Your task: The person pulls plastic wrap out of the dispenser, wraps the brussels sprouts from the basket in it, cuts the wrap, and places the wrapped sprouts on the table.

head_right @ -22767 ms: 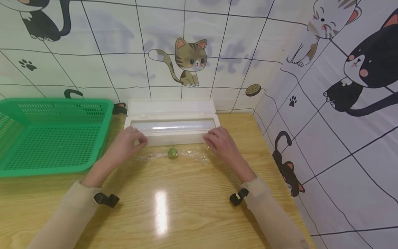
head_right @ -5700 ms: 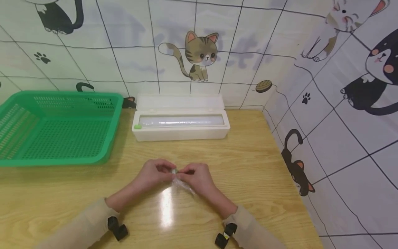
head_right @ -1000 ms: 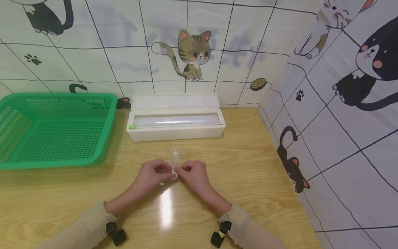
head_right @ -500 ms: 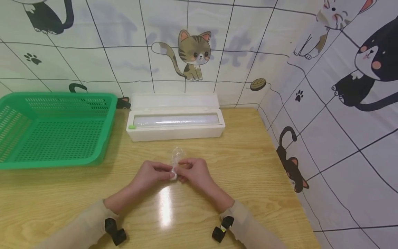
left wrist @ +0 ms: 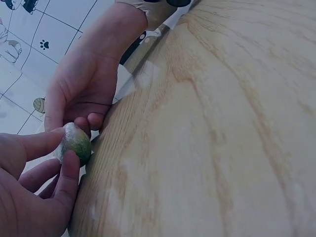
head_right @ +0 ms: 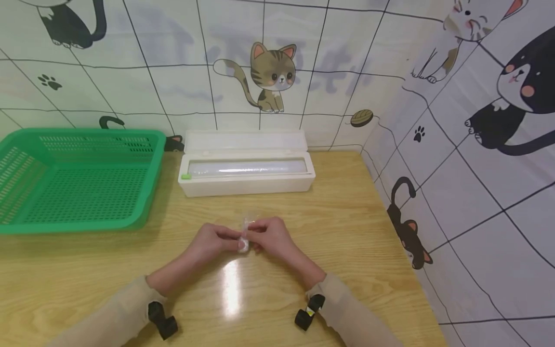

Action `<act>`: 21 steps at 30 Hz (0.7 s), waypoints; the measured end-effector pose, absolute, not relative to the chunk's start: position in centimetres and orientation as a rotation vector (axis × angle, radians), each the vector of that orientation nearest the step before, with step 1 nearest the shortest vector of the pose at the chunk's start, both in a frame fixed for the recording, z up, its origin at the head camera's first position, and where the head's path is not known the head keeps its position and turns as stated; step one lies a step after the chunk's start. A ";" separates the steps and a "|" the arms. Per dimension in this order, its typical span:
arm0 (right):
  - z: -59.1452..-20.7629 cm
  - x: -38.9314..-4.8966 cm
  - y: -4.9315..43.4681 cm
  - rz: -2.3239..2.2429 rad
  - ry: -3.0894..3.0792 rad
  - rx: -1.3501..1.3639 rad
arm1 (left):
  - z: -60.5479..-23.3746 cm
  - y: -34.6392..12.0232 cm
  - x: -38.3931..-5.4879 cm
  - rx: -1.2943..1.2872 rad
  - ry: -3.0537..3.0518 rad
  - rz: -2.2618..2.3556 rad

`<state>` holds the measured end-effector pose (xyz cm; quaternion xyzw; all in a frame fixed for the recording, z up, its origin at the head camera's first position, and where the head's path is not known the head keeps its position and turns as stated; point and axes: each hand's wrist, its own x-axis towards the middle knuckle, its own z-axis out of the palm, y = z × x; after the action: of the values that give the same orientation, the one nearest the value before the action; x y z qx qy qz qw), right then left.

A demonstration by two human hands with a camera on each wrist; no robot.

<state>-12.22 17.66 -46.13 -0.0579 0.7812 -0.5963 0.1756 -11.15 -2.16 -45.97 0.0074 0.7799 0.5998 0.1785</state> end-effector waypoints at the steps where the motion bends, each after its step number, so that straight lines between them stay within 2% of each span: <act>1: -46.1 -12.2 17.7 -1.687 2.212 -0.167 | -46.0 -2.1 -11.2 0.017 2.205 1.696; 21: -45.4 -12.4 18.0 -1.654 2.046 -0.088 | -46.0 -2.3 -11.3 0.121 2.178 1.694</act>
<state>-12.42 17.98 -45.43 -0.0325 0.7523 -0.6079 0.2518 -11.28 -2.35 -46.03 0.0431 0.7745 0.6022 0.1886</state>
